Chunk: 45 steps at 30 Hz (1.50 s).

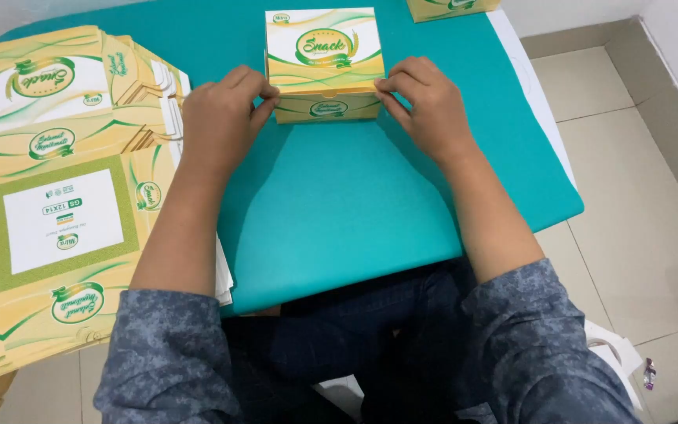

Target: The person assembles a flat-packed cardboard box by folding the flaps and tucking the tabs into slots to form a rectangular container. They then place the finished box on a stack of completed boxes.

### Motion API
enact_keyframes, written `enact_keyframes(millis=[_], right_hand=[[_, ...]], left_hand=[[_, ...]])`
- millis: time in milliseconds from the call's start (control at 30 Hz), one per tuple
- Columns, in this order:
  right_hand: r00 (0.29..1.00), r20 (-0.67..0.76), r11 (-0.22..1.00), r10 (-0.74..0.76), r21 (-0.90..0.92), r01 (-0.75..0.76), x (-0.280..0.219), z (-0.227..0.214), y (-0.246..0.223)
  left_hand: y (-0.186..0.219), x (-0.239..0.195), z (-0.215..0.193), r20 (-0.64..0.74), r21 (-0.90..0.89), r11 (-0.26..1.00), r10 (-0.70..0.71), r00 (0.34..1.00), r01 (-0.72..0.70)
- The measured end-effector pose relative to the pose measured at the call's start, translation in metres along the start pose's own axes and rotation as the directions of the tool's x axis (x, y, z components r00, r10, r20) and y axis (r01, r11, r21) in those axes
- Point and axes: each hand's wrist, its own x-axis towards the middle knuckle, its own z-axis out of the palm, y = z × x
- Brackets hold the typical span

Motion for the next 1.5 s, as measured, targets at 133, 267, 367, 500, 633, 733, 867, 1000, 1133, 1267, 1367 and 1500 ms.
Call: enact_keyframes(millis=[133, 267, 367, 500, 633, 733, 867, 1000, 1133, 1267, 1367, 1500], right_hand=[[0.956, 0.064, 0.872, 0.286, 0.397, -0.288, -0.006, 0.012, 0.004], [0.884, 0.166, 0.728, 0.438, 0.51, -0.457, -0.009, 0.016, 0.01], [0.907, 0.116, 0.788, 0.405, 0.458, -0.411, -0.006, 0.016, 0.005], [0.92, 0.088, 0.821, 0.381, 0.426, -0.381, -0.006, 0.018, 0.003], [0.966, 0.062, 0.914, 0.251, 0.312, -0.258, 0.001, 0.005, -0.005], [0.955, 0.087, 0.949, 0.284, 0.115, -0.293, 0.002, 0.0, -0.013], [0.907, 0.132, 0.882, 0.4, 0.214, -0.42, 0.003, 0.009, -0.017], [0.763, 0.289, 0.681, 0.578, 0.345, -0.646, 0.006, 0.017, -0.026], [0.787, 0.224, 0.767, 0.575, 0.189, -0.614, -0.001, 0.027, -0.017], [0.805, 0.084, 0.746, 0.588, 0.327, -0.58, 0.002, 0.013, -0.009], [0.811, -0.018, 0.763, 0.584, 0.353, -0.542, 0.011, -0.009, 0.012], [0.864, -0.12, 0.864, 0.489, 0.204, -0.461, 0.02, -0.049, 0.079]], left_hand=[[0.004, 0.006, -0.011, 0.105, -0.225, 0.965, -0.116, 0.988, 0.137], [0.001, 0.004, -0.01, 0.173, -0.26, 0.944, -0.16, 0.972, 0.202], [0.001, 0.003, -0.007, 0.174, -0.279, 0.937, -0.165, 0.971, 0.209], [0.001, 0.002, -0.006, 0.155, -0.291, 0.935, -0.161, 0.975, 0.201], [0.0, 0.002, -0.005, 0.095, -0.248, 0.96, -0.107, 0.99, 0.128], [0.002, 0.001, -0.003, 0.052, -0.145, 0.986, -0.079, 0.996, 0.086], [0.01, 0.009, -0.016, 0.24, -0.305, 0.905, -0.227, 0.944, 0.295], [0.013, 0.011, -0.016, 0.418, -0.563, 0.612, -0.368, 0.83, 0.555], [0.024, 0.014, -0.022, 0.506, -0.589, 0.539, -0.335, 0.795, 0.602], [0.022, 0.014, -0.016, 0.329, -0.782, 0.456, -0.279, 0.902, 0.426], [0.023, 0.019, -0.018, 0.354, -0.769, 0.437, -0.316, 0.88, 0.466], [0.025, 0.022, -0.017, 0.481, -0.642, 0.471, -0.367, 0.797, 0.605]])
